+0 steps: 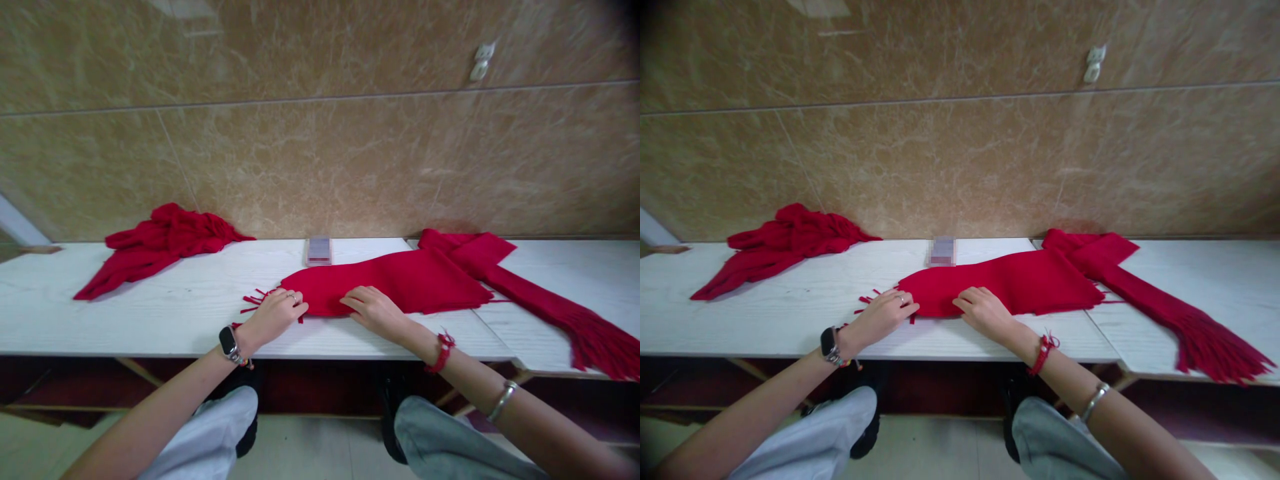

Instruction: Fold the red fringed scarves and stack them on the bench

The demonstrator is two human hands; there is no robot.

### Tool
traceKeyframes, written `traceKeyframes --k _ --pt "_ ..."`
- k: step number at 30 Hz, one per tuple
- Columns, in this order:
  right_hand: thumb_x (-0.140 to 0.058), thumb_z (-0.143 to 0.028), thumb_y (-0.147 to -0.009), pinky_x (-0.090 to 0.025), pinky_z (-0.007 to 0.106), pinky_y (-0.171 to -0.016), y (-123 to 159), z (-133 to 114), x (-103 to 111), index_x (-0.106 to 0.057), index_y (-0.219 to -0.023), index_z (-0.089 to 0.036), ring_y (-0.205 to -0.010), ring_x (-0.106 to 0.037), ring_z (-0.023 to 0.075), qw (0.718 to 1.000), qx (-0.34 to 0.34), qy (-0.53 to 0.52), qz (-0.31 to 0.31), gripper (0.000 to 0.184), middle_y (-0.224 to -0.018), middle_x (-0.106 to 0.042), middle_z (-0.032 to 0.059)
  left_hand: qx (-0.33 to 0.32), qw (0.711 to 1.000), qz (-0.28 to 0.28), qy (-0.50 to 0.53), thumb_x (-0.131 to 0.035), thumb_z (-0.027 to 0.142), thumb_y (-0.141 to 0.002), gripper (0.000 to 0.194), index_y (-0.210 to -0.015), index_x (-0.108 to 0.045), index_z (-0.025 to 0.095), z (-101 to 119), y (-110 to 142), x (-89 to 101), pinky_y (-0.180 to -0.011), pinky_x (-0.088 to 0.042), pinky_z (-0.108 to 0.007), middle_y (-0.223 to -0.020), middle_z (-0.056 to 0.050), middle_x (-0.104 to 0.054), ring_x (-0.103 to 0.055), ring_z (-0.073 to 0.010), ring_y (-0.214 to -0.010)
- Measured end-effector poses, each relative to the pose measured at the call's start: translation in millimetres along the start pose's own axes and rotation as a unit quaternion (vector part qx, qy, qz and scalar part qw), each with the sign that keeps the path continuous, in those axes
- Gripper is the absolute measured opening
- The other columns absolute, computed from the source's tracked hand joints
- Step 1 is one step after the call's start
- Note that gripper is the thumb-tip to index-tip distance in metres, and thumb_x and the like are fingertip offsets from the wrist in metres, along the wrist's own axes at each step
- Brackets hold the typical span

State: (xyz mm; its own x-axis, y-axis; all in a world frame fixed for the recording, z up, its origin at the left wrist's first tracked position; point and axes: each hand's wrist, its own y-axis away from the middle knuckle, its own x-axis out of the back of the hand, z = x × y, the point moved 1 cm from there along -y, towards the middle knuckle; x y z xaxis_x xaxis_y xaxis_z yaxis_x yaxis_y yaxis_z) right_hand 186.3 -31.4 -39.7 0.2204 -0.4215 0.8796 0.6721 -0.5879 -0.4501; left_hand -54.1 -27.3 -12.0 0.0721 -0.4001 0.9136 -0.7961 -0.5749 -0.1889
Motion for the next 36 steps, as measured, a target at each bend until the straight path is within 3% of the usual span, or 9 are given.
traceKeyframes --k 4,7,14,20,26,32,36 --pt "-0.049 -0.009 -0.084 -0.032 0.029 -0.065 -5 -2 -2 -0.062 -0.073 -0.016 -0.067 -0.051 0.0158 0.999 -0.001 0.024 -0.027 0.019 -0.070 -0.061 0.0036 0.007 1.000 0.014 -0.015 -0.046 0.006 -0.085 0.017 -0.088 -0.058 0.016 2 1 -1.0 -0.078 -0.040 -0.031 -0.084 -0.003 -0.054 -0.052 -0.0174 -0.081" --pt "-0.048 -0.007 -0.083 -0.030 0.029 -0.063 -7 -2 -1 -0.060 -0.067 -0.016 -0.063 -0.048 0.0150 0.999 -0.009 0.037 -0.018 0.022 -0.067 -0.059 0.0033 0.011 0.999 0.027 -0.013 -0.045 0.006 -0.085 0.017 -0.088 -0.058 0.016 2 1 -3.3 -0.077 -0.040 -0.031 -0.085 -0.004 -0.054 -0.051 -0.0179 -0.083" --pt "-0.049 -0.008 -0.084 -0.031 0.029 -0.064 -6 -4 4 -0.061 -0.069 -0.016 -0.067 -0.049 0.0162 0.999 -0.002 0.044 -0.009 0.021 -0.070 -0.060 0.0039 0.005 1.000 0.005 0.006 -0.045 0.006 -0.085 0.017 -0.090 -0.057 0.017 1 3 -0.8 -0.080 -0.039 -0.031 -0.088 -0.004 -0.055 -0.052 -0.0179 -0.086" --pt "-0.051 -0.014 -0.085 -0.034 0.029 -0.070 -7 -11 1 -0.062 -0.094 -0.015 -0.080 -0.052 0.0178 0.999 0.033 0.003 0.001 0.015 -0.085 -0.063 0.0067 -0.042 0.999 0.008 -0.001 -0.048 0.010 -0.086 0.013 -0.090 -0.058 0.016 6 6 1.4 -0.075 -0.039 -0.031 -0.086 -0.004 -0.058 -0.054 -0.0172 -0.081" --pt "-0.050 -0.011 -0.085 -0.030 0.029 -0.063 -12 -15 -2 -0.060 -0.071 -0.016 -0.066 -0.048 0.0154 0.999 0.031 0.029 -0.003 0.018 -0.069 -0.059 0.0032 -0.034 0.999 0.011 -0.038 -0.051 0.008 -0.083 0.012 -0.090 -0.057 0.016 5 7 1.8 -0.073 -0.040 -0.030 -0.083 -0.004 -0.057 -0.054 -0.0177 -0.078" --pt "-0.047 -0.008 -0.085 -0.029 0.029 -0.062 -13 -18 -2 -0.059 -0.066 -0.017 -0.065 -0.045 0.0155 0.999 0.011 0.021 0.025 0.024 -0.067 -0.056 0.0028 -0.018 0.999 0.035 -0.007 -0.054 0.017 -0.084 0.019 -0.102 -0.054 0.016 14 -2 7.5 -0.082 -0.039 -0.035 -0.100 -0.008 -0.058 -0.053 -0.0220 -0.096" --pt "-0.047 -0.008 -0.084 -0.031 0.029 -0.063 -15 -19 -3 -0.059 -0.068 -0.016 -0.065 -0.046 0.0159 1.000 -0.003 0.023 0.021 0.022 -0.067 -0.057 0.0035 -0.013 1.000 0.020 0.000 -0.049 0.008 -0.085 0.017 -0.099 -0.056 0.014 18 -10 4.1 -0.077 -0.043 -0.033 -0.093 -0.008 -0.062 -0.058 -0.0195 -0.086"
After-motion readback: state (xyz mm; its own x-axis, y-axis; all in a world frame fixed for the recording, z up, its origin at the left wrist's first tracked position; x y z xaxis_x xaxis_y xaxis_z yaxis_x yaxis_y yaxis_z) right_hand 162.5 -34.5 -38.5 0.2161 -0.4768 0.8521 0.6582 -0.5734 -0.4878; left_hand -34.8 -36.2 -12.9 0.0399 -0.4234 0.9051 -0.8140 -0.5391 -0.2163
